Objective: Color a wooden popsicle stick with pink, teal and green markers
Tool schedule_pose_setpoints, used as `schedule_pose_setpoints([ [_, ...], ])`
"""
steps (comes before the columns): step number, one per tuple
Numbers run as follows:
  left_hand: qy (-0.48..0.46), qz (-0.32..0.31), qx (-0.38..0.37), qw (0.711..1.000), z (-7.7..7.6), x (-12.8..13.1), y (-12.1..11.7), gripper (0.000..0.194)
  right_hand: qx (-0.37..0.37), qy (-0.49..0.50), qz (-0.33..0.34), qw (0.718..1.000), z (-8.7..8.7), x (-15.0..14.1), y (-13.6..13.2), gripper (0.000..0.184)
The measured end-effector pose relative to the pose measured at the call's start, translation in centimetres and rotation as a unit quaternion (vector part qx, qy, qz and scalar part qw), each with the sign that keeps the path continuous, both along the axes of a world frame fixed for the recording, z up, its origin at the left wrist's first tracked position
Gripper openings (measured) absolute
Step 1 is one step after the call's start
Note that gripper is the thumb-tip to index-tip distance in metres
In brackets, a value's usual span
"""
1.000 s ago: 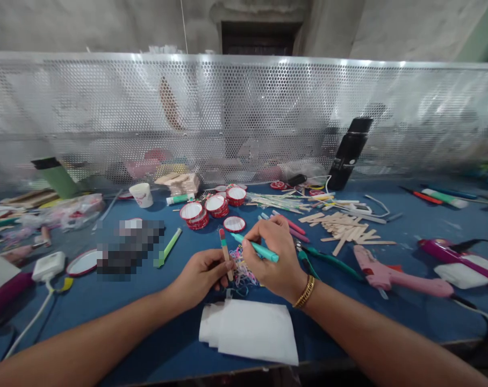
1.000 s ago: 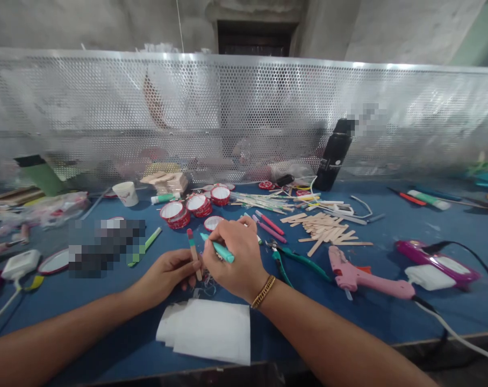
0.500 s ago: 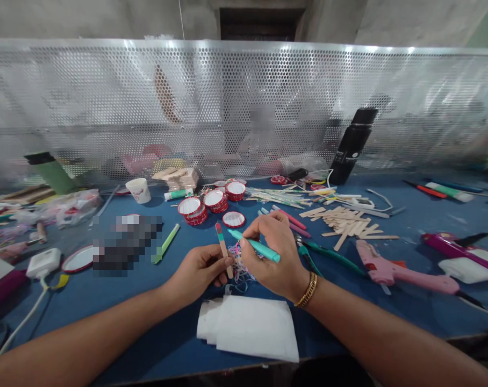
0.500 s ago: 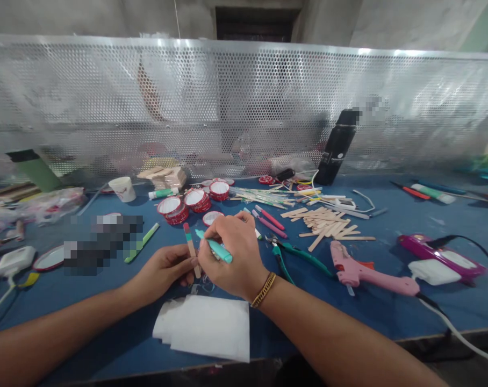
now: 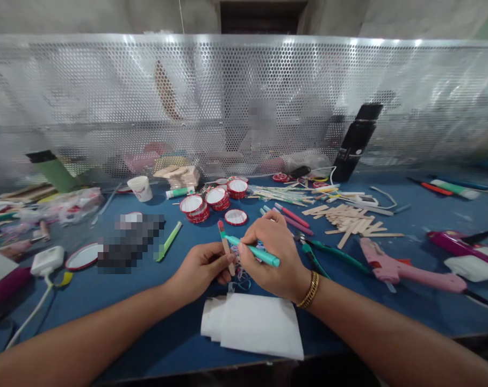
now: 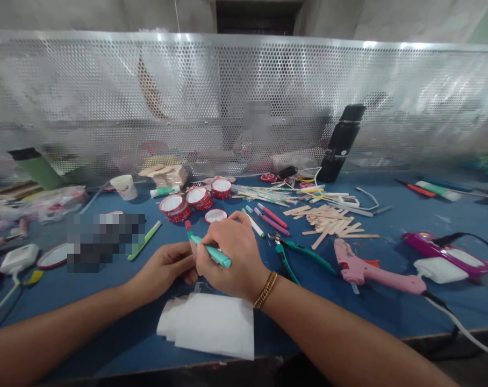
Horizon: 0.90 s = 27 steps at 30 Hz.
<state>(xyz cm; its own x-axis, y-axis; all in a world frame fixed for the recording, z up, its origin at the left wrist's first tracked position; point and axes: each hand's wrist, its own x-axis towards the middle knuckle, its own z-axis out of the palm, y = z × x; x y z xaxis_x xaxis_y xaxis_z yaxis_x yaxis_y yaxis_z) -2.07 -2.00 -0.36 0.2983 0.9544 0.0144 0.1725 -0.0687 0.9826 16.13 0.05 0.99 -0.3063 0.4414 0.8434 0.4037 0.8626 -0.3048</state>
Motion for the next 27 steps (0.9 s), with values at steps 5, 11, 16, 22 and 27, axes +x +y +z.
schedule_pose_setpoints([
  [5, 0.003, -0.002, 0.001, 1.0, 0.08, 0.04, 0.04, 0.052, -0.005, -0.015, 0.003, 1.0, -0.13, -0.19, 0.07, 0.014],
  [11, -0.004, 0.007, -0.011, 1.0, -0.05, 0.0, 0.2, 0.051, 0.006, -0.009, -0.025, 1.0, 0.08, 0.05, 0.01, 0.015],
  [16, -0.006, 0.007, -0.009, 1.0, 0.0, 0.02, 0.13, 0.051, 0.026, -0.006, -0.015, 1.0, 0.09, -0.12, -0.1, 0.013],
  [22, -0.001, 0.008, -0.005, 1.0, 0.07, 0.08, 0.01, 0.052, 0.014, -0.023, -0.014, 1.0, 0.07, -0.19, -0.13, 0.013],
  [27, -0.003, 0.007, -0.01, 1.0, -0.03, -0.04, 0.12, 0.051, 0.023, -0.007, -0.02, 0.999, -0.01, -0.1, -0.03, 0.015],
])
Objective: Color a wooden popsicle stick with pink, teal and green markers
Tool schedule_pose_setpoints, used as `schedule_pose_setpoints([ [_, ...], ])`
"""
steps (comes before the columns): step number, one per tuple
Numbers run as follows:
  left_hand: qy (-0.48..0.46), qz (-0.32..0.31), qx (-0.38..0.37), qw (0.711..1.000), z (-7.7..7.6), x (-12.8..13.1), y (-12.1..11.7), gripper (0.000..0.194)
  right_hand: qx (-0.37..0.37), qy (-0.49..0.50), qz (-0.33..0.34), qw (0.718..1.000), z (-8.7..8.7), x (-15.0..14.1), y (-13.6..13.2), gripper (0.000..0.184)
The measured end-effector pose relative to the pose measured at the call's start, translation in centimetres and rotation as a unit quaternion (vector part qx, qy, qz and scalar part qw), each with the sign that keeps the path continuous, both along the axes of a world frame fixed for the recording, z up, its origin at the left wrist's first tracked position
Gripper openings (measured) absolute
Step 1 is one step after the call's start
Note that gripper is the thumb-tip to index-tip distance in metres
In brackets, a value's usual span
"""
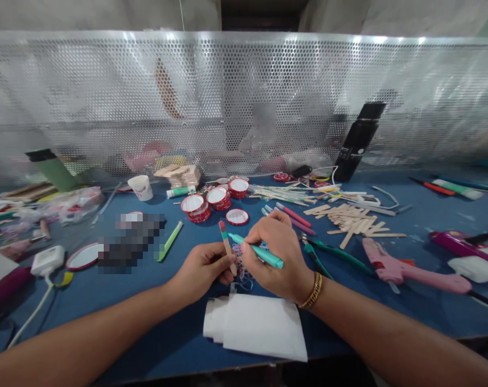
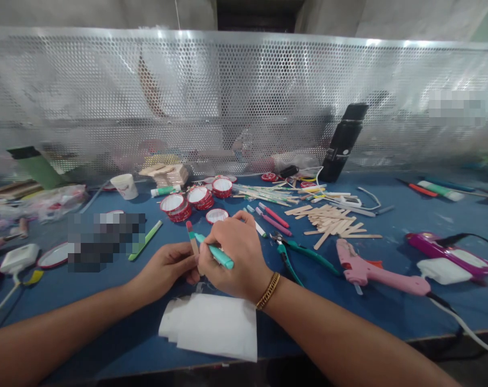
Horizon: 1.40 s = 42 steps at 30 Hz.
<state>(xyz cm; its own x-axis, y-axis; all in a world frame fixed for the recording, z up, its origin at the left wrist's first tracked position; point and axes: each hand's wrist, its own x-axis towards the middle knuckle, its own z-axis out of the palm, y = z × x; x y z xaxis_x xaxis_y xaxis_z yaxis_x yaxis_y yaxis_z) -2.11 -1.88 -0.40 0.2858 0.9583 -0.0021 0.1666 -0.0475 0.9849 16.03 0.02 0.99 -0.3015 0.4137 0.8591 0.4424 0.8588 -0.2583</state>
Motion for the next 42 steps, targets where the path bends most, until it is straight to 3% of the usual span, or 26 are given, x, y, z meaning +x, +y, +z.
schedule_pose_setpoints([
  [42, 0.006, -0.001, 0.009, 1.0, -0.01, 0.06, -0.16, 0.052, 0.008, -0.01, -0.014, 1.0, 0.08, -0.15, 0.1, 0.015],
])
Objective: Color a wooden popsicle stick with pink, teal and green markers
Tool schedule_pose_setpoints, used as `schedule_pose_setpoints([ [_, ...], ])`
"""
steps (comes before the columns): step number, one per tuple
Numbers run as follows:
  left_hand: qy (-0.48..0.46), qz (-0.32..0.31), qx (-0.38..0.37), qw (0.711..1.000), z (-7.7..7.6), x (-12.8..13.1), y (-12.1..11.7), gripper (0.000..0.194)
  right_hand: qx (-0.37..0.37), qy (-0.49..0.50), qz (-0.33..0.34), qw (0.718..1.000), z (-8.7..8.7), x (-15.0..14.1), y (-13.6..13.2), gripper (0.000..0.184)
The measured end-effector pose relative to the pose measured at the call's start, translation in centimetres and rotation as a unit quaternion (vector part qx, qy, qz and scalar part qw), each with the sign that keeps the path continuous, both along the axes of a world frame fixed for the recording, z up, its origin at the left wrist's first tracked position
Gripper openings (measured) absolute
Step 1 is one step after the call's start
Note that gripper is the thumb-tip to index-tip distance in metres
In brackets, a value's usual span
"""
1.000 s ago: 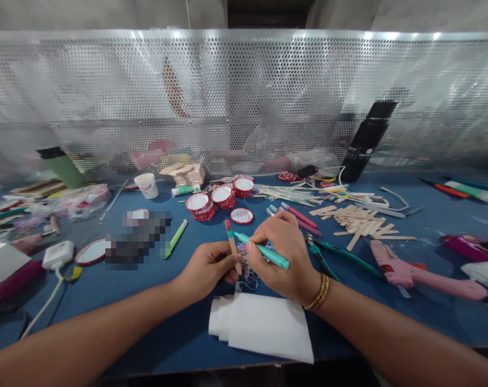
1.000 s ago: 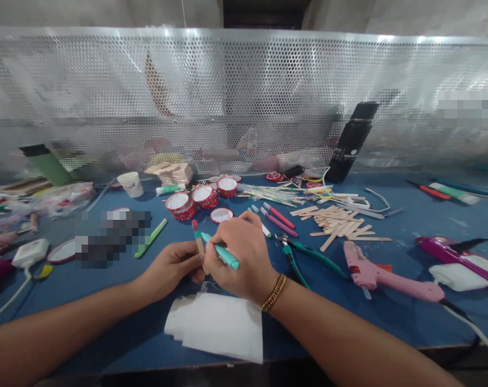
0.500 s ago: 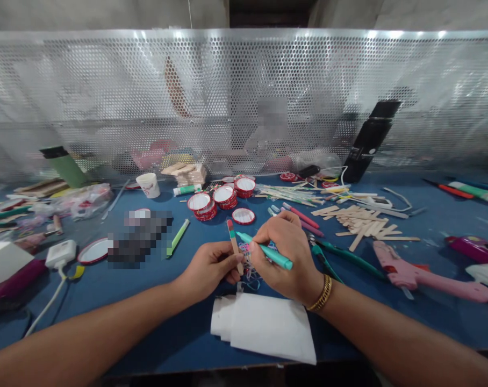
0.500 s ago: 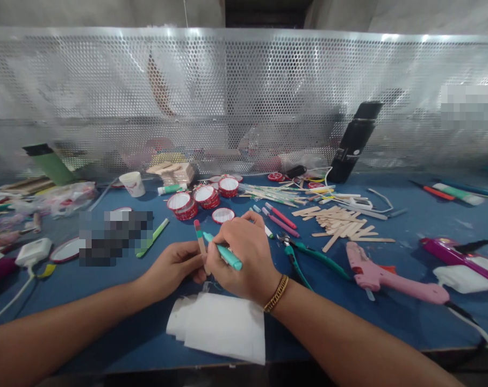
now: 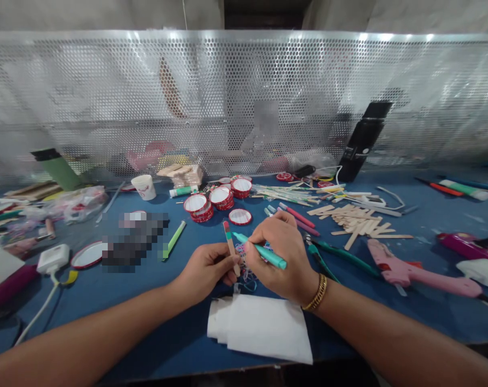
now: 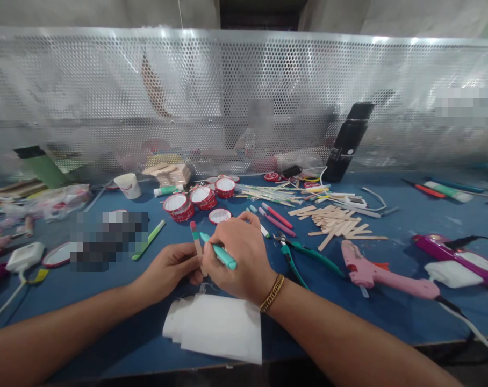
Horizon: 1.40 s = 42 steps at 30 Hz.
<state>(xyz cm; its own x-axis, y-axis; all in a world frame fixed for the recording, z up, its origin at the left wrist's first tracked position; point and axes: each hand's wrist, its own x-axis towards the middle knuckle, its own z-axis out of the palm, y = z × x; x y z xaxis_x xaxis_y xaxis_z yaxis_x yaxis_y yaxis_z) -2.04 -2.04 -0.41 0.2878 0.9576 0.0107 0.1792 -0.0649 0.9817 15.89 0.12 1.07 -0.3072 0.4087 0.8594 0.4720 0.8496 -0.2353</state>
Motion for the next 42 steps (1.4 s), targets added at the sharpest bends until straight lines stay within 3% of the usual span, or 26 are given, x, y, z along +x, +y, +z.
schedule_pose_setpoints([
  [6, 0.001, -0.01, 0.002, 1.0, 0.1, 0.1, 0.0, 0.05, -0.004, -0.011, 0.016, 1.0, -0.1, -0.1, -0.2, 0.015],
  [13, 0.017, 0.004, 0.013, 1.0, -0.1, -0.2, 0.0, 0.038, 0.01, 0.05, -0.03, 0.998, 0.5, 0.5, 0.0, 0.01],
  [20, 0.032, -0.002, 0.022, 0.999, 0.4, -0.3, -0.6, 0.037, -0.062, 0.066, -0.072, 0.993, 1.4, 1.2, 1.1, 0.015],
  [28, 0.023, -0.006, 0.005, 1.0, 0.1, -0.5, -0.3, 0.041, -0.131, 0.078, 0.02, 0.988, 0.6, 0.5, 0.7, 0.022],
  [35, 0.013, 0.01, 0.004, 1.0, 0.4, -0.3, -0.3, 0.043, -0.199, -0.05, 0.015, 0.979, -0.3, -0.2, 0.5, 0.012],
  [42, 0.013, 0.061, 0.054, 0.997, 0.6, -0.4, -0.1, 0.038, -0.213, -0.062, -0.007, 0.975, -0.1, -0.3, -0.2, 0.004],
])
